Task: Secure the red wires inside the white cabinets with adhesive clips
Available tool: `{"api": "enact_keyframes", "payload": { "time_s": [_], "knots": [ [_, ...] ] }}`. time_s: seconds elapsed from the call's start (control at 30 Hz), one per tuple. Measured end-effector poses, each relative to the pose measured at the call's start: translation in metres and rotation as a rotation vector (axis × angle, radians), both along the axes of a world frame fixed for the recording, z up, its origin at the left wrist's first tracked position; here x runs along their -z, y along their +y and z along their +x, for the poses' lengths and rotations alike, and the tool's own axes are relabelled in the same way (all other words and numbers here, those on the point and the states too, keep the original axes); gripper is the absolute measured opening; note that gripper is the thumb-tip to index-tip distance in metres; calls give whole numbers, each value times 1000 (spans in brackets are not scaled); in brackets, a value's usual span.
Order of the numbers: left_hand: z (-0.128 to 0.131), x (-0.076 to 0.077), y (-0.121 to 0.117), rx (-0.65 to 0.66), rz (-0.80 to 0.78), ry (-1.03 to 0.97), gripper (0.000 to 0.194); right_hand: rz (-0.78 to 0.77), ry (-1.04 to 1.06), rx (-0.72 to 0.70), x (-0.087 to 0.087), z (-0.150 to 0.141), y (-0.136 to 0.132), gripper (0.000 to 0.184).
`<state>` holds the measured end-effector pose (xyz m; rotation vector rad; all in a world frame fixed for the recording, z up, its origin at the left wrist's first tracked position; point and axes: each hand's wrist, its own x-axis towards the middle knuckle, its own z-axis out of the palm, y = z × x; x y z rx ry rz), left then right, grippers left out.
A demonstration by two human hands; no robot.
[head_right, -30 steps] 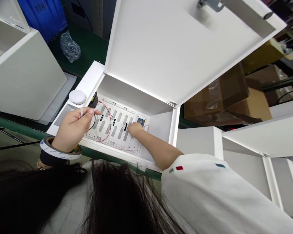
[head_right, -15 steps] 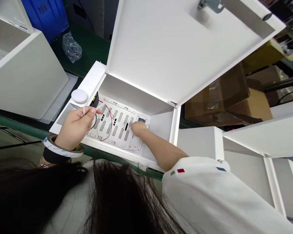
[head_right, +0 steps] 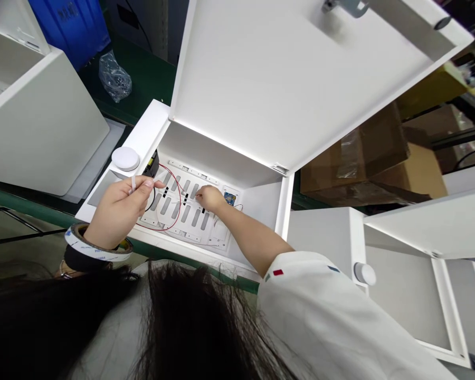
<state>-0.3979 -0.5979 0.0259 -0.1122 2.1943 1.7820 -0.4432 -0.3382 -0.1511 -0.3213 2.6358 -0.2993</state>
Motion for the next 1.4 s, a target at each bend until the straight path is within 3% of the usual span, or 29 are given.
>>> {"api": "enact_keyframes", "payload": {
  "time_s": [0.2,0.57,0.83,1.1,1.23,1.4],
  "knots": [
    [-1,2,0,5,-2,4,38,-54,-13,-183,15,5,-30,26],
    [-1,1,1,-4,0,-7,38,-1,21,-168,24,16,-49,24],
    [-1,0,1,6,-6,-1,36,-30,33,-187,18,14,-38,24],
    [-2,-2,0,-1,-7,-3,35,-16,-1,-141,24,13,-57,20],
    [-2,-3,0,-7,25,-14,35,-91,-16,-115,26,17,-64,15],
    [-1,-1,-1,0,23,9,36,-199,-155,125,8,15,-47,12]
  ]
}}
